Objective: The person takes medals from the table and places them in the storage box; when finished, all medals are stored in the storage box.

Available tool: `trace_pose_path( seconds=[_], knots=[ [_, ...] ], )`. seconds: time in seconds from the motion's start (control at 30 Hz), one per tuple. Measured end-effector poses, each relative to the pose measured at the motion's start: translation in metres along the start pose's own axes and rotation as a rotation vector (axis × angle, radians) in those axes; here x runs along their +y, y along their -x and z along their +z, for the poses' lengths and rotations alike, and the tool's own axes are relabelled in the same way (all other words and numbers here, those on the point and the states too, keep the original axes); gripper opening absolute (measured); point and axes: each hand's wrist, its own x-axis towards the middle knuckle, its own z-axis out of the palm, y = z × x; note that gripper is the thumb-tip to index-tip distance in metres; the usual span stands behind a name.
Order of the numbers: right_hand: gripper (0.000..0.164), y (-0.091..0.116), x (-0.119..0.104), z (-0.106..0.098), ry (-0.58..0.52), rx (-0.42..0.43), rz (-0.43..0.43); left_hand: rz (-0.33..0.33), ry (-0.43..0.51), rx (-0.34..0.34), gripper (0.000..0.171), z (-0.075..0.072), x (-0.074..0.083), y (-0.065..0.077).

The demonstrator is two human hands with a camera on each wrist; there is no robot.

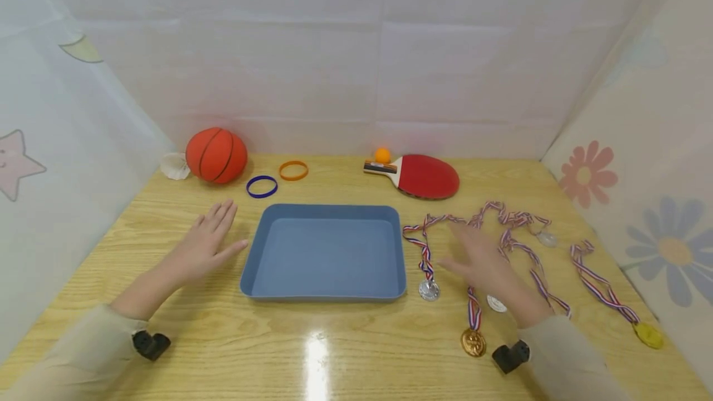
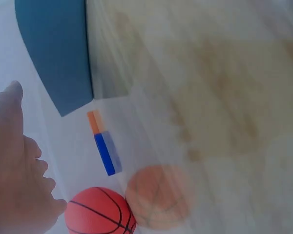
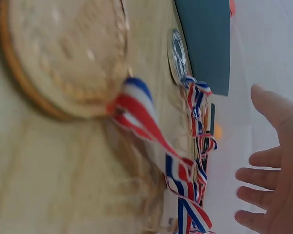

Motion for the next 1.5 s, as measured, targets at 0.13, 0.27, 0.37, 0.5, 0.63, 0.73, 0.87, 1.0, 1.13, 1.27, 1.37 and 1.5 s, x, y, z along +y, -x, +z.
trace_pose_path(
  seconds=[0.13,0.27,0.37,0.5,0.63,0.73,0.87,1.0,1.13,1.27,1.37,1.5],
  knots=[
    [0.066,0.003,-0.007,0.007,0.001,-0.012,-0.011,0.041,-0.003,-0.015,0.081,0.005,0.006,0.000],
    [0.055,0.005,-0.012,0.012,0.029,-0.039,-0.015,0.071,-0.004,-0.026,0.080,0.008,0.011,-0.001],
    [0.050,0.006,-0.013,0.016,0.008,-0.081,-0.020,0.083,-0.015,-0.044,0.078,0.011,0.013,-0.001],
    [0.044,0.005,-0.013,0.021,0.007,-0.120,-0.047,0.104,-0.006,-0.072,0.074,0.012,0.016,0.000],
    [0.040,0.004,-0.014,0.026,0.045,-0.131,-0.070,0.120,-0.003,-0.095,0.070,0.011,0.018,0.000],
    [0.038,0.003,-0.016,0.028,0.074,-0.130,-0.090,0.135,-0.012,-0.105,0.068,0.011,0.018,0.000],
    [0.036,0.003,-0.018,0.027,0.103,-0.135,-0.099,0.151,-0.011,-0.118,0.067,0.010,0.020,0.000],
    [0.033,0.002,-0.021,0.025,0.071,-0.166,-0.080,0.147,-0.007,-0.130,0.067,0.009,0.021,-0.001],
    [0.031,0.001,-0.023,0.023,0.023,-0.207,-0.047,0.147,-0.009,-0.131,0.067,0.007,0.023,0.000],
    [0.030,0.001,-0.024,0.023,0.000,-0.230,-0.010,0.148,-0.017,-0.130,0.067,0.006,0.023,0.000],
    [0.029,0.001,-0.026,0.022,-0.022,-0.234,0.005,0.148,-0.020,-0.130,0.067,0.007,0.023,-0.001],
    [0.029,0.003,-0.027,0.021,-0.080,-0.229,0.000,0.148,-0.021,-0.129,0.066,0.007,0.023,-0.001]
  ],
)
